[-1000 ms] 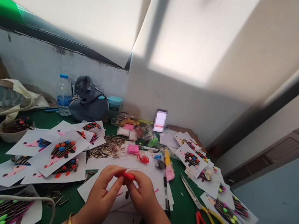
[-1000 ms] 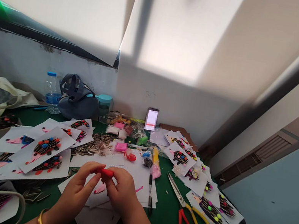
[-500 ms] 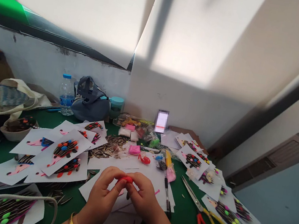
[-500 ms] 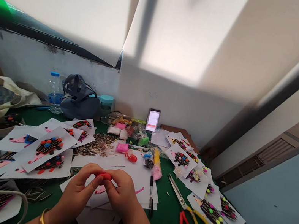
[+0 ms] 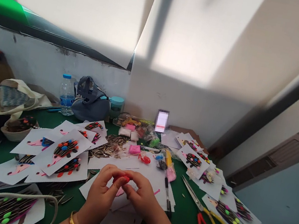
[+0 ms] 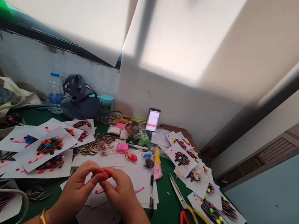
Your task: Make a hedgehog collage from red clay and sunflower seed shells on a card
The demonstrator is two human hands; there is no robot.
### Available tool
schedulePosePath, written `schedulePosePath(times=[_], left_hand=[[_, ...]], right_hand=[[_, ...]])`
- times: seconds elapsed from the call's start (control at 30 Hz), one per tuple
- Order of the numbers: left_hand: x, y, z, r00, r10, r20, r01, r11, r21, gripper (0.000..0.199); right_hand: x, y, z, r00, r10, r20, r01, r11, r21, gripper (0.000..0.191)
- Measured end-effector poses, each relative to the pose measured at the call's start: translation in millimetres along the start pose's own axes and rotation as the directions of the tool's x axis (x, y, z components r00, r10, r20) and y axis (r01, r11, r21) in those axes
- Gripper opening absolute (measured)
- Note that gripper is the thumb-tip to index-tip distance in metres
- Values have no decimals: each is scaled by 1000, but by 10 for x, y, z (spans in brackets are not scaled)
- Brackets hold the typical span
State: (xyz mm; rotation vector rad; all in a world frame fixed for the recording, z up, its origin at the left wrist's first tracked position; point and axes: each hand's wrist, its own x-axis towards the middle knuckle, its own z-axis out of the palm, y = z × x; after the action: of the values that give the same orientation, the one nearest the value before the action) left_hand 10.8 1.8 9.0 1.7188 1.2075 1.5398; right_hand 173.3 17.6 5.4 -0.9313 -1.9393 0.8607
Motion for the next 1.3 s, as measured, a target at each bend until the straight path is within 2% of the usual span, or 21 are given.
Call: schedulePosePath(times=[0.03,0.13,0.23,0.3,0.37,0.47,0.53,0.6,0.63,0.7,0.8,0.93,1.07,1.1,1.2,1.3], left_hand=[[-6,-16,0,1000,13,-1,-13,1000,1,15],[-18,-60,5,999,7,50,-8,1000,30,33],[-4,-57,10,991,-52,121,48,998,37,21],[12,-30,9,992,-63,110,61,998,21,16],[21,-2,6,995,-48,85,48,999,2,15],[3,-1,5,998,-12,67,13,1000,-12,17],[-24,-31,9,998,12,64,-13,1000,9,28],[-45,-66,13,997,21,70,-24,999,38,44],[-48,-77,13,997,16,81,-20,999,49,46],[-38,-78,8,993,-10,117,3,998,55,34],[-3,-27,-8,989,-43,144,41,999,17,19],[7,33,-13,992,-54,110,59,998,-34,22],[-20,5,4,996,-43,81,44,999,-20,45],[-22,-6,6,995,-48,93,50,999,-18,43],[-11,-24,2,987,-71,144,76,996,-36,19],[5,-18,-8,989,-88,117,95,994,-57,19]], right_hand=[[8,-9,-16,1000,-15,7,15,1000,3,25],[25,-36,-37,1000,-18,-20,17,999,-31,23],[17,-36,-6,996,31,-78,-36,997,-64,18],[10,-29,22,991,78,-109,-81,996,-24,17],[12,-28,36,990,102,-100,-97,994,56,22],[28,-43,19,997,58,-49,-51,991,127,21],[34,-57,-1,998,42,-55,-37,994,100,20],[29,-68,-11,996,44,-71,-44,999,4,18],[23,-71,-11,996,42,-78,-47,997,-57,16],[12,-73,-3,996,33,-77,-45,988,-149,15],[10,-72,-4,995,51,-87,-60,993,-102,12],[34,-80,-40,998,44,-41,-45,999,-15,13],[36,-85,-33,997,12,-79,-22,993,-117,12],[31,-81,-23,996,-2,-86,-10,989,-148,12],[15,-63,0,996,-17,-89,1,984,-177,17],[15,-52,-13,998,-1,-70,-3,998,-63,7]])
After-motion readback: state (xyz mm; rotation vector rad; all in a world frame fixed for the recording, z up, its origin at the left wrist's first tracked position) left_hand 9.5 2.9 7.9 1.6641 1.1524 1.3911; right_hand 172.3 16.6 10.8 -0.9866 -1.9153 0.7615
